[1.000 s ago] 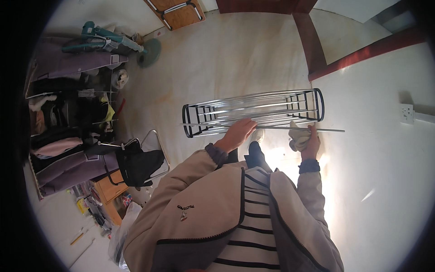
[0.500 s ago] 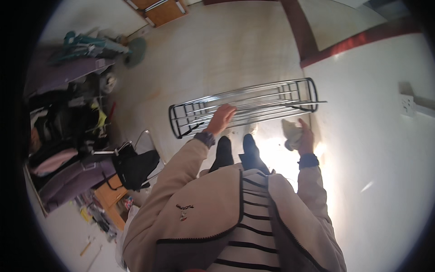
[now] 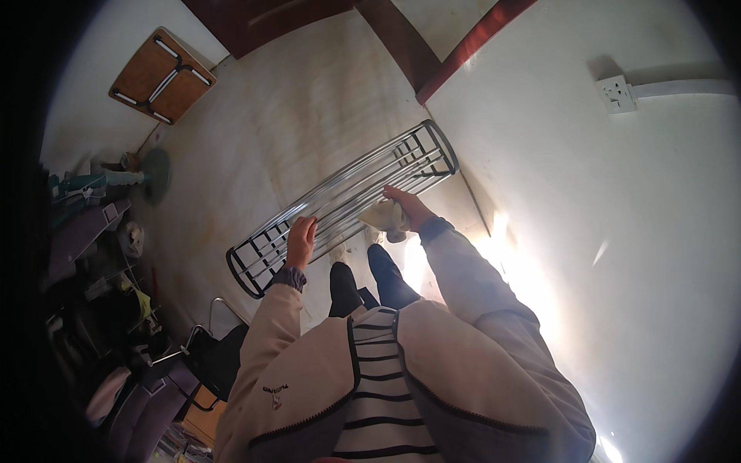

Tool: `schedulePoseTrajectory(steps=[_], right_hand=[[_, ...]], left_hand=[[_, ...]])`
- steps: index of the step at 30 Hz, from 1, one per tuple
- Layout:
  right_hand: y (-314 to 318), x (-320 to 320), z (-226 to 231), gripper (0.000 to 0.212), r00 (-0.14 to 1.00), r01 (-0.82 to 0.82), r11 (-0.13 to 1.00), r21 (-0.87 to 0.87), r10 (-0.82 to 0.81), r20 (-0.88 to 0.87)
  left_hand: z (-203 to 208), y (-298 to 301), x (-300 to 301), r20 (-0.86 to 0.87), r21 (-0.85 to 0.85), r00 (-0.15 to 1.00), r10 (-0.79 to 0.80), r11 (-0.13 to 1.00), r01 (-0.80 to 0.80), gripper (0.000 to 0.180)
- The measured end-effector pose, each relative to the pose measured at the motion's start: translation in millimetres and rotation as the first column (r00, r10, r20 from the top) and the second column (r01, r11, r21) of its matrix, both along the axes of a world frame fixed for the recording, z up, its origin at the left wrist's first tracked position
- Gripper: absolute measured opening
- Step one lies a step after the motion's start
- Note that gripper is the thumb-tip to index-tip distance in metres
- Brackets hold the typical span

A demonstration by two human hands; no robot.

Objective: The person assembles a metal drying rack by inserting horizontal rods into the frame one at a time. They use a cloth to wipe each rod before insertion and continue until the rack is fully assembled.

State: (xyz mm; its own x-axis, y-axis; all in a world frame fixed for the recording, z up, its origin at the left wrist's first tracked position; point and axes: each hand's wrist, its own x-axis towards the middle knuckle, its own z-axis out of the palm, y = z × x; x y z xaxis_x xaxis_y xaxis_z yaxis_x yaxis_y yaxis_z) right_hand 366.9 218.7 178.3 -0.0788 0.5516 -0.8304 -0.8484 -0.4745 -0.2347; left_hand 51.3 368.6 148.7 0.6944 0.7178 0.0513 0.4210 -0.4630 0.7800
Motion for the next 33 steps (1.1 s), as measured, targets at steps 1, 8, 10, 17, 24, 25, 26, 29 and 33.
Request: schedulePoseTrajectory(steps=[1,8,10,17,24,25,26,29,33], right_hand=[[3,1,-3,0.024,0.999,-0.026,0.999,-0.032,0.027,0.028],[17,4,-10,0.023,0.999,-0.005,0.999,0.035,0.006,-0.035],[18,2,-9,0.023,0.998,0.024,1.0,-0.017,-0.023,0.052],[9,-1,-7,0.028,0.998,-0.003,0.995,-0.095,0.009,0.059],[0,-6,-20,0.038,0.999,0.018,0.997,-0.08,-0.014,0.048],[-1,-6,-20,0.052,0.999,0.019,0.997,-0.073,-0.015,0.052],[-2,-6,-20,0.052,0.999,0.016,0.996,-0.086,-0.013,0.04],[-2,-6,-15,0.051,1.0,-0.004,0.994,-0.113,0.005,0.012],[3,-9,0,0.04,0.997,-0.055,0.99,-0.126,0.049,-0.054]], left_hand=[[-2,0,0,-0.018,-0.012,1.0,0.001,1.0,-0.002,0.013],[-17,6,9,-0.048,-0.034,0.999,0.003,0.999,-0.005,0.014],[-24,8,13,-0.042,-0.024,0.999,-0.003,1.0,0.002,0.014],[-47,15,25,-0.018,0.003,0.999,-0.031,1.0,0.031,0.014],[-54,16,31,-0.031,-0.005,0.999,-0.03,1.0,0.029,0.014],[-54,15,32,-0.033,-0.015,0.999,-0.027,1.0,0.027,0.014],[-55,15,33,-0.046,-0.027,0.999,-0.019,0.999,0.017,0.013],[-56,13,36,-0.032,-0.008,0.999,0.009,1.0,-0.009,0.012],[-51,11,39,-0.122,-0.009,0.992,0.031,0.999,-0.033,0.016]])
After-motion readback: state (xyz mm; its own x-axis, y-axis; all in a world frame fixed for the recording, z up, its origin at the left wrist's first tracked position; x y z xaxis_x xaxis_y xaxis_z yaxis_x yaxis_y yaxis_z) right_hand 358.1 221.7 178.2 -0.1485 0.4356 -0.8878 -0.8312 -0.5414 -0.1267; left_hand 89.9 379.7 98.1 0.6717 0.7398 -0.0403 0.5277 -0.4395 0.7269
